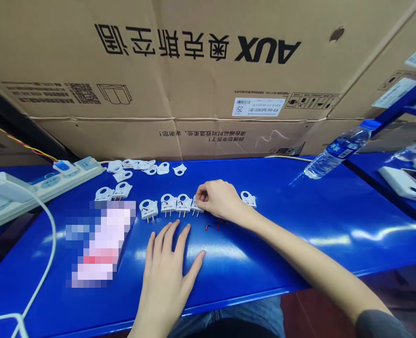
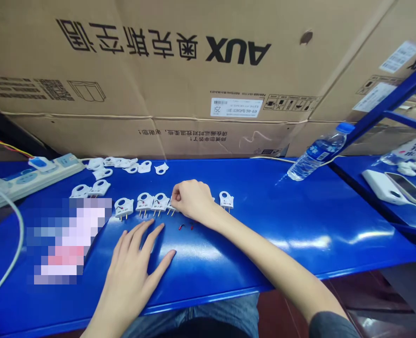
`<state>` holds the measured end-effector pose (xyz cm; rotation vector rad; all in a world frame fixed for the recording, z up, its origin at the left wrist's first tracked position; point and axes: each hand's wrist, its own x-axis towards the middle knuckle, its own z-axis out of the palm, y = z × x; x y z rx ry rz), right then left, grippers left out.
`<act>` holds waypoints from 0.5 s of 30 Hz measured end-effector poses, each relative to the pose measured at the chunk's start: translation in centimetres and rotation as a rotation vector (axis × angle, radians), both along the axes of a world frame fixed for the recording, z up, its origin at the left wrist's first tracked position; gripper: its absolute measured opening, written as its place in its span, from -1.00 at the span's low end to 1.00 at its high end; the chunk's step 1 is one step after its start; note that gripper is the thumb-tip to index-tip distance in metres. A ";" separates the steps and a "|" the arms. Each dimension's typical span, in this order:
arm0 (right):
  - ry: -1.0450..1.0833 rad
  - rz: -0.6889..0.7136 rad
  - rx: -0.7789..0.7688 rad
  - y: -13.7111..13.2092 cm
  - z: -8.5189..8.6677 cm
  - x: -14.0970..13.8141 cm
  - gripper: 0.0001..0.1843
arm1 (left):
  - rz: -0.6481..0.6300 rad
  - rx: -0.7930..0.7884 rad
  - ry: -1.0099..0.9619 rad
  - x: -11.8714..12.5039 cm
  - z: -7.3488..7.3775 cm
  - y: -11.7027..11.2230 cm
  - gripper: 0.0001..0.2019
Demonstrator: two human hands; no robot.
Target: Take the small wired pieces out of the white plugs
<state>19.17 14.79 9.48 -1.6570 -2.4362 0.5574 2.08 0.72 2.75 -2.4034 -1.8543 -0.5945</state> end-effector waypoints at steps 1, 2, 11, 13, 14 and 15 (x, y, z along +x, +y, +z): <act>0.007 -0.008 -0.006 0.0 0.2 0.1 -0.80 | -0.003 0.006 0.002 0.0 0.0 0.0 -0.47; 0.013 -0.012 -0.014 0.0 0.4 0.3 -0.80 | -0.005 0.014 0.003 0.0 0.0 0.0 -0.48; 0.002 0.200 -0.287 0.0 4.0 4.0 -0.93 | -0.012 0.008 -0.014 0.0 -0.2 0.0 -0.44; 0.020 0.194 -0.261 0.2 3.8 4.1 -0.90 | -0.007 0.009 -0.019 -0.1 -0.3 0.0 -0.39; 0.035 0.164 -0.206 0.2 3.6 3.9 -0.87 | -0.007 0.010 -0.022 -0.1 -0.3 0.0 -0.38; 0.047 0.128 -0.137 0.2 3.2 3.6 -0.86 | -0.006 0.010 -0.025 -0.1 -0.3 0.0 -0.37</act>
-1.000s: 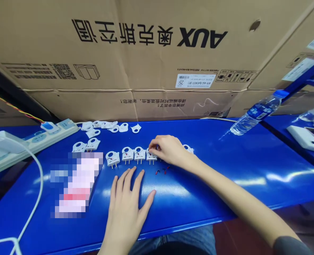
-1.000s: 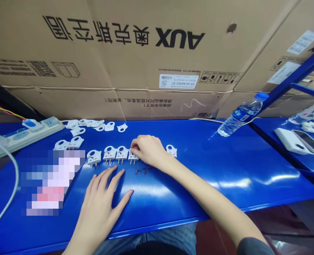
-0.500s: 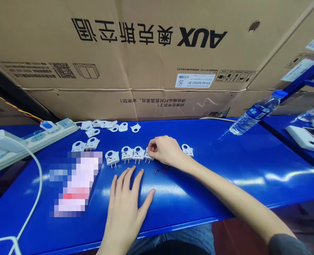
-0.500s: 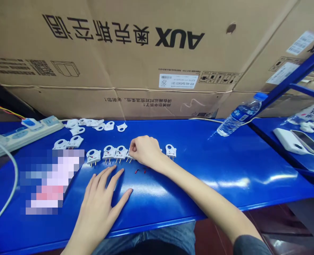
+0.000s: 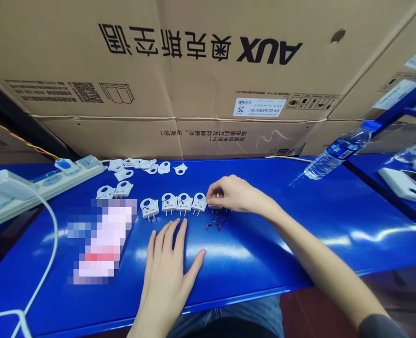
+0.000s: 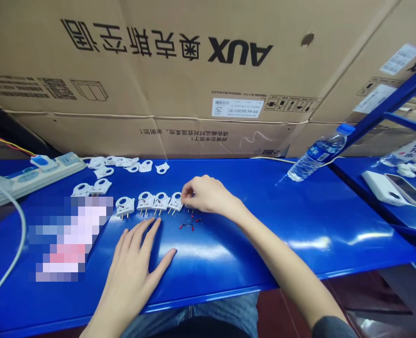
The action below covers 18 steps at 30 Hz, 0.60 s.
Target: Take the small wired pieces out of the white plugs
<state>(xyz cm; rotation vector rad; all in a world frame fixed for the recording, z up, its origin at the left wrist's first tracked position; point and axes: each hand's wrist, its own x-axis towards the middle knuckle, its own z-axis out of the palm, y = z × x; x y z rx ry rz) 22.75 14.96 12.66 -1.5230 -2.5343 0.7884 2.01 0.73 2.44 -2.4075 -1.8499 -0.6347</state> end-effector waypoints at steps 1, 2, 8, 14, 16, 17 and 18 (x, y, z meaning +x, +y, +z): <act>0.012 -0.031 0.068 -0.1 -0.4 -0.4 -0.85 | 0.001 -0.001 -0.001 0.0 0.0 0.0 -0.36; 0.017 -0.040 0.117 -0.2 -0.9 -0.8 -0.86 | 0.003 -0.003 -0.001 0.0 -0.1 0.0 -0.35; -0.026 0.042 0.188 -1.2 -2.6 -1.9 -0.94 | 0.008 0.010 0.021 0.0 -0.4 0.0 -0.31; -0.025 0.047 0.207 -1.4 -2.3 -1.9 -0.93 | -0.006 0.011 0.039 0.0 -0.4 0.0 -0.25; 0.001 0.043 0.216 -1.5 -2.2 -2.1 -0.96 | -0.004 0.011 0.048 0.0 -0.4 0.1 -0.24; 0.014 0.037 0.226 -1.5 -2.1 -2.3 -0.94 | -0.006 0.013 0.053 0.0 -0.4 0.1 -0.24; 0.024 0.029 0.239 -1.4 -2.1 -2.6 -0.90 | -0.009 0.015 0.056 0.0 -0.4 0.1 -0.24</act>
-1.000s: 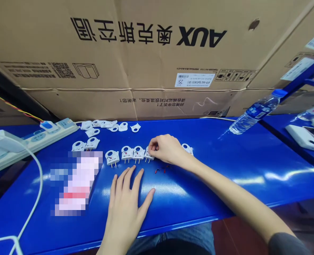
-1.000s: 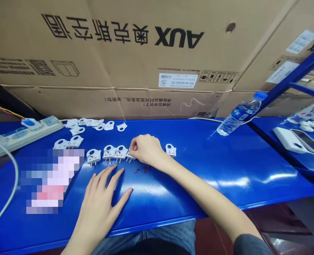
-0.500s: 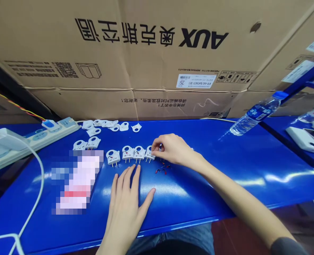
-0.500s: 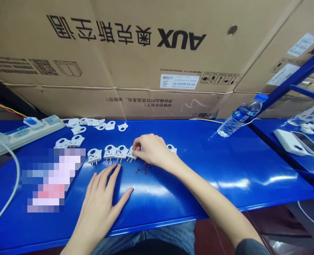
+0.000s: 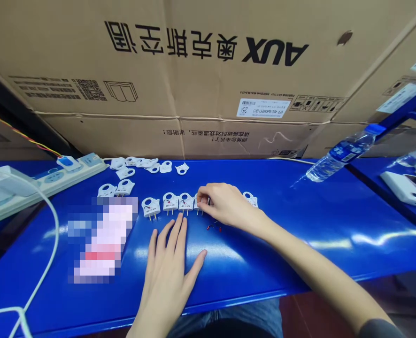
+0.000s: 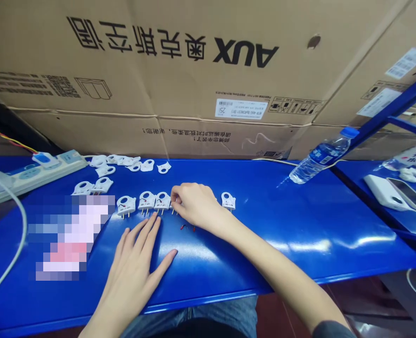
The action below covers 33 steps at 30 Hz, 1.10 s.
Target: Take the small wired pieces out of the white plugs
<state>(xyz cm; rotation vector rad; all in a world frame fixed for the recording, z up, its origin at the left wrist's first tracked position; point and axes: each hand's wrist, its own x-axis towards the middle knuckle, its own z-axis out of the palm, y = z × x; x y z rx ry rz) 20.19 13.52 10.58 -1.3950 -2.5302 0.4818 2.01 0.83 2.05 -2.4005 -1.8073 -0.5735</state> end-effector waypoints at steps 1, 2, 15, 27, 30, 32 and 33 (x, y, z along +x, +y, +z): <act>0.008 -0.007 0.015 0.1 0.0 -0.3 -0.87 | -0.004 0.004 0.002 0.0 0.0 0.0 -0.24; 0.012 -0.012 0.029 0.2 -0.1 -0.6 -0.84 | -0.007 0.005 0.004 0.0 -0.1 0.1 -0.25; -0.106 0.061 0.034 1.8 -1.0 -4.6 -0.76 | -0.001 -0.021 -0.011 0.1 0.3 -0.2 -0.25; -0.114 0.045 -0.012 2.7 -0.1 -4.0 -0.77 | -0.007 -0.018 0.012 0.1 0.3 -0.1 -0.24; -0.105 0.044 -0.021 2.9 -0.2 -3.9 -0.78 | -0.015 -0.013 0.012 0.1 0.2 0.0 -0.25; -0.101 0.044 -0.027 2.8 -0.4 -3.9 -0.77 | -0.017 -0.010 0.009 0.1 0.1 0.1 -0.25; -0.099 0.045 -0.030 2.8 -0.6 -4.0 -0.77 | -0.016 -0.008 0.008 0.1 0.1 0.1 -0.25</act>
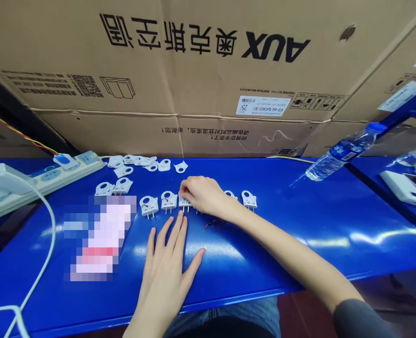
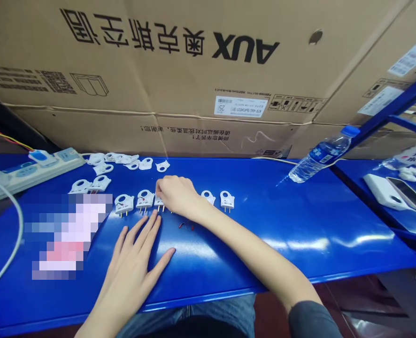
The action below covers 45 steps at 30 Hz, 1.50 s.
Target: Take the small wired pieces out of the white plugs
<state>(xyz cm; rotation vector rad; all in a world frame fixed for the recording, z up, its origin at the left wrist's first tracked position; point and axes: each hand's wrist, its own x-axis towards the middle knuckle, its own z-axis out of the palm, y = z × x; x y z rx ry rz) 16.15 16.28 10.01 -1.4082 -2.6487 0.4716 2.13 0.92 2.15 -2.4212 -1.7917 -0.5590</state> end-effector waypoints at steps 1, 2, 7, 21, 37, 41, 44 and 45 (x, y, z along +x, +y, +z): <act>0.001 0.001 -0.003 -0.1 -0.1 -0.1 -0.76 | 0.001 0.002 -0.001 0.0 0.0 0.0 -0.25; 0.001 0.000 -0.006 -0.2 -0.2 -0.2 -0.75 | 0.001 0.004 -0.001 0.0 0.0 0.0 -0.25; 0.009 -0.001 -0.029 -0.2 0.6 0.0 -0.73 | 0.014 -0.013 -0.005 0.1 0.2 -0.1 -0.24; -0.076 0.333 -0.526 1.9 4.1 5.2 -0.89 | 0.025 -0.002 -0.011 -0.1 -0.1 -0.2 -0.34; 0.135 0.060 0.035 0.5 -0.8 -1.9 -0.71 | 0.109 -0.021 -0.088 0.0 -0.1 -0.2 -0.28; 0.119 0.082 0.021 0.7 -0.9 -3.2 -0.75 | 0.113 -0.030 -0.097 0.1 -0.1 -0.1 -0.29; 0.106 0.098 0.004 0.7 -0.9 -3.6 -0.77 | 0.121 -0.042 -0.106 0.1 0.0 -0.2 -0.28; 0.103 0.101 0.001 0.6 -1.0 -3.7 -0.76 | 0.118 -0.043 -0.104 0.1 0.0 -0.2 -0.28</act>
